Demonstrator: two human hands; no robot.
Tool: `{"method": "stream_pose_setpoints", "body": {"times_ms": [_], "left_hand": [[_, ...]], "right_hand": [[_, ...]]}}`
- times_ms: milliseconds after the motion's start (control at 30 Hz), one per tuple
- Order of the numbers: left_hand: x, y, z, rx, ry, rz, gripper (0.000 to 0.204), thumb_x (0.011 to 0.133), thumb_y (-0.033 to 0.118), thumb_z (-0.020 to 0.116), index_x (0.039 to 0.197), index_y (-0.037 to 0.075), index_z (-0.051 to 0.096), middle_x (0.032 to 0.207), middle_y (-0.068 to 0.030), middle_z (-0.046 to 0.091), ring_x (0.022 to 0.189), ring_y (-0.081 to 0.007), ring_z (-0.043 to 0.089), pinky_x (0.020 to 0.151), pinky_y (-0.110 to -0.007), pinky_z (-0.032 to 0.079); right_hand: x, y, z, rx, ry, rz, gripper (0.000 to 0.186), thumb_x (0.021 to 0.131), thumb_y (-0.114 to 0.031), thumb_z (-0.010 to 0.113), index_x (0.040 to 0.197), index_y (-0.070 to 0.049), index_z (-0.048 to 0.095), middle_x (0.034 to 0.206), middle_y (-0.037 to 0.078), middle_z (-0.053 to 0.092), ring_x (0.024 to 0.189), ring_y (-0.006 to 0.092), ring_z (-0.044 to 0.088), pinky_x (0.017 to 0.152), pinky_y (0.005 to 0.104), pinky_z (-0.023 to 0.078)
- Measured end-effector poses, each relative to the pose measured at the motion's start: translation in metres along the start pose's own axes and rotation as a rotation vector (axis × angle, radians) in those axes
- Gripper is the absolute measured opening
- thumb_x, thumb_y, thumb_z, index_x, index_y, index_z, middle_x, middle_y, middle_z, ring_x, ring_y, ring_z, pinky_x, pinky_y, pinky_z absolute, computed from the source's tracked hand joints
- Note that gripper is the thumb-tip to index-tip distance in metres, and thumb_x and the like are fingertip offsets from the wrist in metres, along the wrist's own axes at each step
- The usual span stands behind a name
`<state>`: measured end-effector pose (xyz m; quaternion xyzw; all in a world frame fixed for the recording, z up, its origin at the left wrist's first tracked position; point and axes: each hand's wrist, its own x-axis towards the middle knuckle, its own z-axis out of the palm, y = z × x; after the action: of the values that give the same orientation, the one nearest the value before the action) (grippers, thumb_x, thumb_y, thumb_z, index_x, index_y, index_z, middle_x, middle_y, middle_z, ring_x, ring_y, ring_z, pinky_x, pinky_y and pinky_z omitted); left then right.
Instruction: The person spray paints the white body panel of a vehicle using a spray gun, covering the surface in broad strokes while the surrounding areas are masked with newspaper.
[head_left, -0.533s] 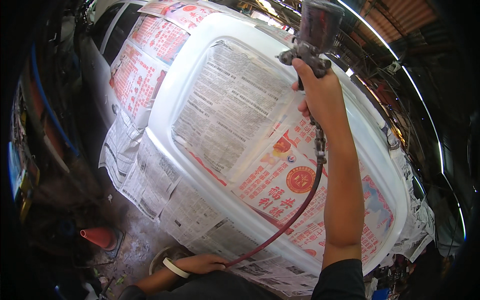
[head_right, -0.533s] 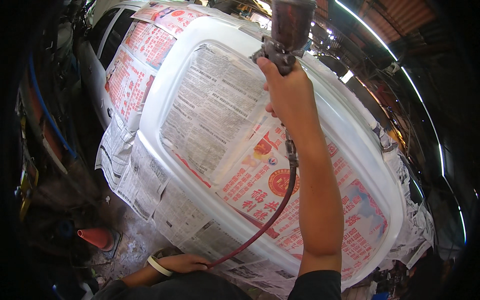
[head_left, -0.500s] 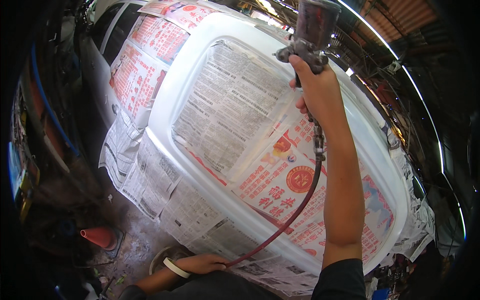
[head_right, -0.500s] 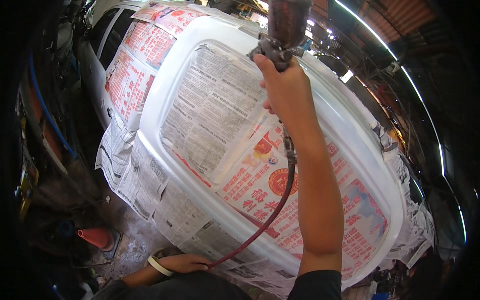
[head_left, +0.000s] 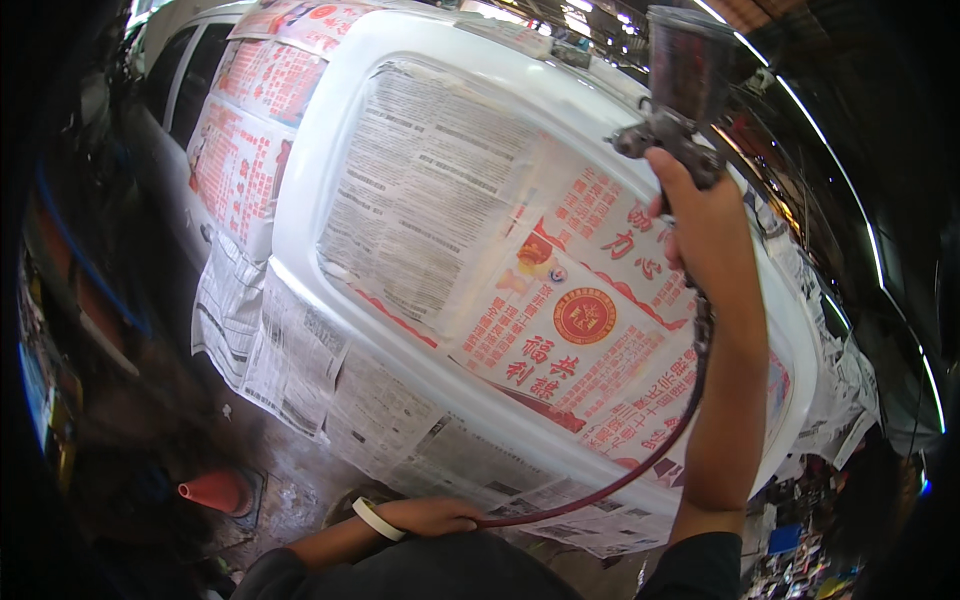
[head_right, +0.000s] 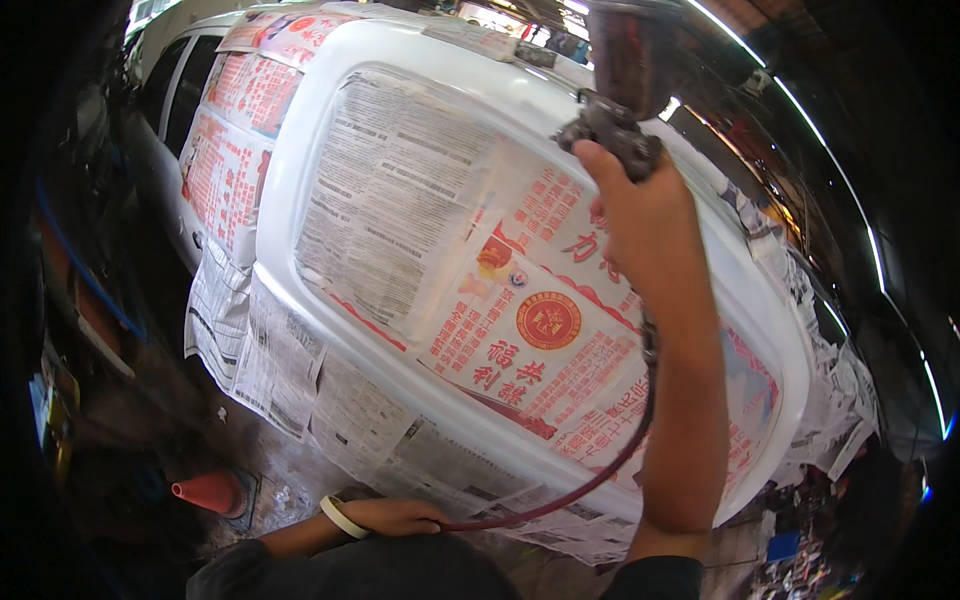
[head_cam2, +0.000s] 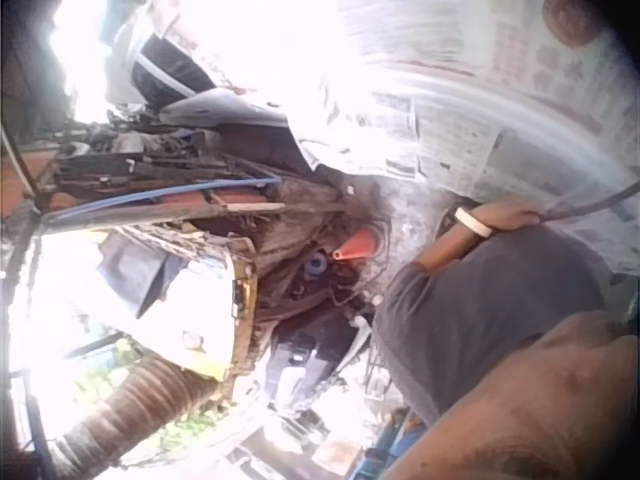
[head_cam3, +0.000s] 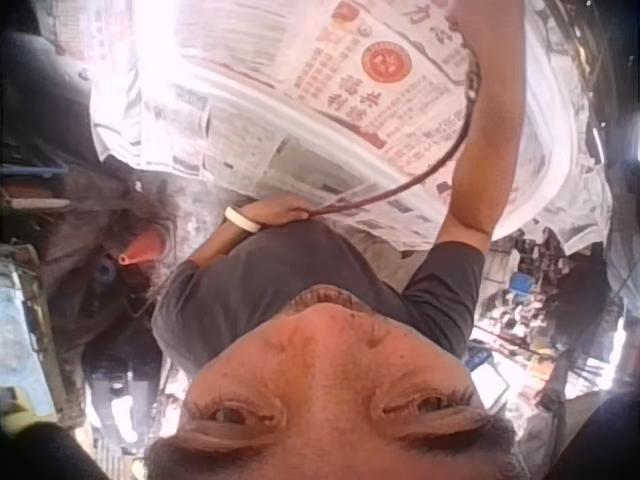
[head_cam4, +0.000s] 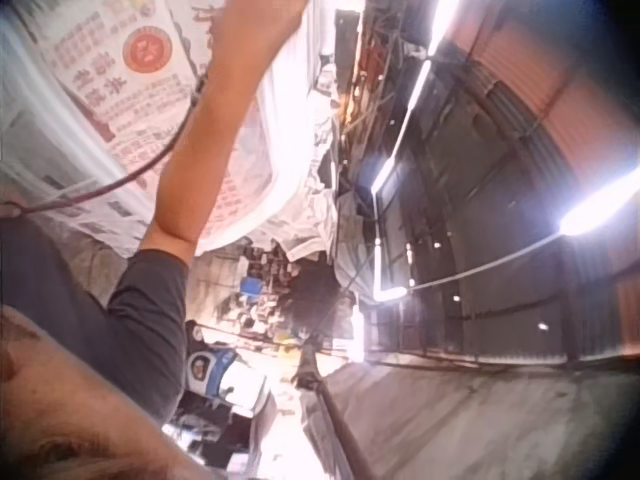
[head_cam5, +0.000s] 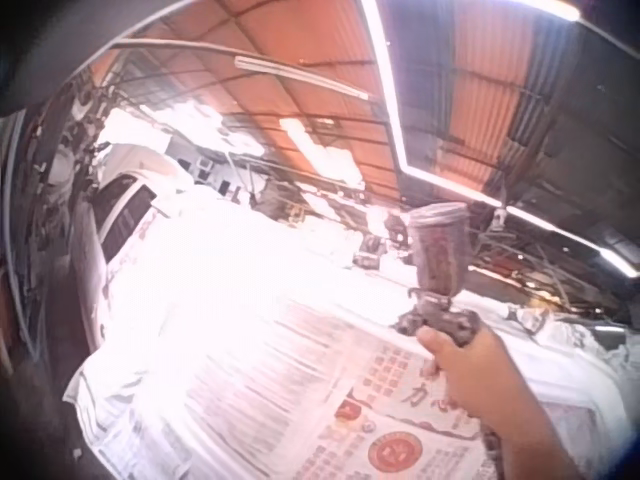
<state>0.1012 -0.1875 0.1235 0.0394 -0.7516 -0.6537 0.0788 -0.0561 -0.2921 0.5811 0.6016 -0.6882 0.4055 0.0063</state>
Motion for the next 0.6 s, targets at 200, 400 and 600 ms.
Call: {"method": "stream_pose_setpoints", "body": {"times_ms": [200,400,600], "left_hand": [[0.015,0.020,-0.002,0.097,-0.043,0.003,0.035,0.105,0.022,0.057,0.132,0.001,0.063,0.123,-0.0169,0.069,0.118,-0.0292,0.063,0.103,-0.039,0.047],[0.027,0.051,0.005,0.028,-0.028,0.066,0.033,0.105,0.020,0.058,0.132,0.002,0.063,0.121,-0.0153,0.069,0.116,-0.0289,0.064,0.101,-0.038,0.048],[0.025,0.084,0.000,0.053,-0.032,0.169,0.034,0.105,0.021,0.058,0.133,0.002,0.063,0.124,-0.0150,0.068,0.117,-0.0293,0.064,0.101,-0.038,0.048]], "right_hand": [[-0.001,0.003,-0.055,0.123,-0.082,0.014,0.051,0.095,-0.052,0.067,0.112,-0.004,0.063,0.081,0.007,0.070,0.043,0.0090,0.053,0.038,0.0261,0.044],[0.066,-0.021,-0.040,0.204,-0.194,-0.093,0.050,0.096,-0.055,0.063,0.104,-0.006,0.062,0.079,0.007,0.070,0.046,0.0067,0.052,0.039,0.0244,0.045],[0.093,-0.044,-0.023,0.063,-0.237,-0.097,0.057,0.095,-0.058,0.065,0.071,-0.008,0.057,0.073,0.007,0.069,0.045,0.0042,0.049,0.039,0.0217,0.046]]}}
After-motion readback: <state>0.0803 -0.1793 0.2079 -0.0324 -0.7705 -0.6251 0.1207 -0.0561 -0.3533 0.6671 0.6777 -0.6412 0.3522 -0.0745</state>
